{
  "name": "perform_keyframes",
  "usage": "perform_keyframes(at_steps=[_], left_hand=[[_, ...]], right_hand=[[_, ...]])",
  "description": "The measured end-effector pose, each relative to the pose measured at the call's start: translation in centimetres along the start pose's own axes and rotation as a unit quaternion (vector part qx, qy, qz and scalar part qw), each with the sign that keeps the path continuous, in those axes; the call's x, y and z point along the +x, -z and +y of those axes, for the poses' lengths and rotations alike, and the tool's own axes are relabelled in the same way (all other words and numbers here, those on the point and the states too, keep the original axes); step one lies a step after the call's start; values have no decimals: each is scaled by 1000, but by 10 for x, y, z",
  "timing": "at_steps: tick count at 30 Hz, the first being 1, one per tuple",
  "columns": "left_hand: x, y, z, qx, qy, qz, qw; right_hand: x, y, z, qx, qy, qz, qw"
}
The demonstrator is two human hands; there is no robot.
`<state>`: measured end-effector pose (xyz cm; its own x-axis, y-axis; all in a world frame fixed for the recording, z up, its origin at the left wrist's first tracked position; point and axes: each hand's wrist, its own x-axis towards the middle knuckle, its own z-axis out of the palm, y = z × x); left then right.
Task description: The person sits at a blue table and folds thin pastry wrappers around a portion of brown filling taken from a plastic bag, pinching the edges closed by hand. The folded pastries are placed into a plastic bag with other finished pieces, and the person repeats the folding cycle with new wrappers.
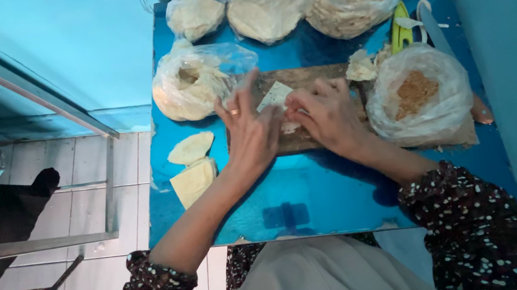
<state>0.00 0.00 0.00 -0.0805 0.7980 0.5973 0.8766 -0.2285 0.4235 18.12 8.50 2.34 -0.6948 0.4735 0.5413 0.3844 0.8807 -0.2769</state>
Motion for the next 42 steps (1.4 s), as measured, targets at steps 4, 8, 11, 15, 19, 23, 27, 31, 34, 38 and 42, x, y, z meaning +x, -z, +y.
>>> perform_keyframes(at_steps=[4, 8, 11, 15, 19, 23, 27, 31, 34, 38, 42], left_hand=[[2, 12, 5, 13, -23, 6, 1000], [5, 11, 6, 51, -31, -22, 998], [0, 11, 6, 45, -26, -23, 998], [0, 10, 5, 39, 6, 1, 999], [-6, 16, 6, 30, 26, -27, 999], [-9, 21, 7, 36, 11, -8, 999], [-12, 27, 6, 38, -4, -4, 999], [-14, 29, 7, 51, -11, 1, 999], [-14, 28, 8, 60, -25, 10, 998], [-15, 28, 7, 66, -30, 7, 997], [-16, 29, 8, 56, -39, 17, 997]], right_hand=[[13, 7, -11, -9, -11, -4, 1000], [23, 8, -19, -16, -32, 12, 999], [23, 10, -19, 44, -35, 46, 997], [18, 9, -21, 42, -28, -16, 999], [23, 3, -26, -14, -11, 10, 1000], [39, -1, -29, -107, -12, 27, 994], [54, 8, -26, 12, -125, 23, 992], [43, 22, -23, 117, -85, -22, 989], [30, 18, -33, -9, 68, -5, 998], [33, 22, -29, 111, -93, -27, 989], [52, 57, -5, 522, -274, 19, 808]])
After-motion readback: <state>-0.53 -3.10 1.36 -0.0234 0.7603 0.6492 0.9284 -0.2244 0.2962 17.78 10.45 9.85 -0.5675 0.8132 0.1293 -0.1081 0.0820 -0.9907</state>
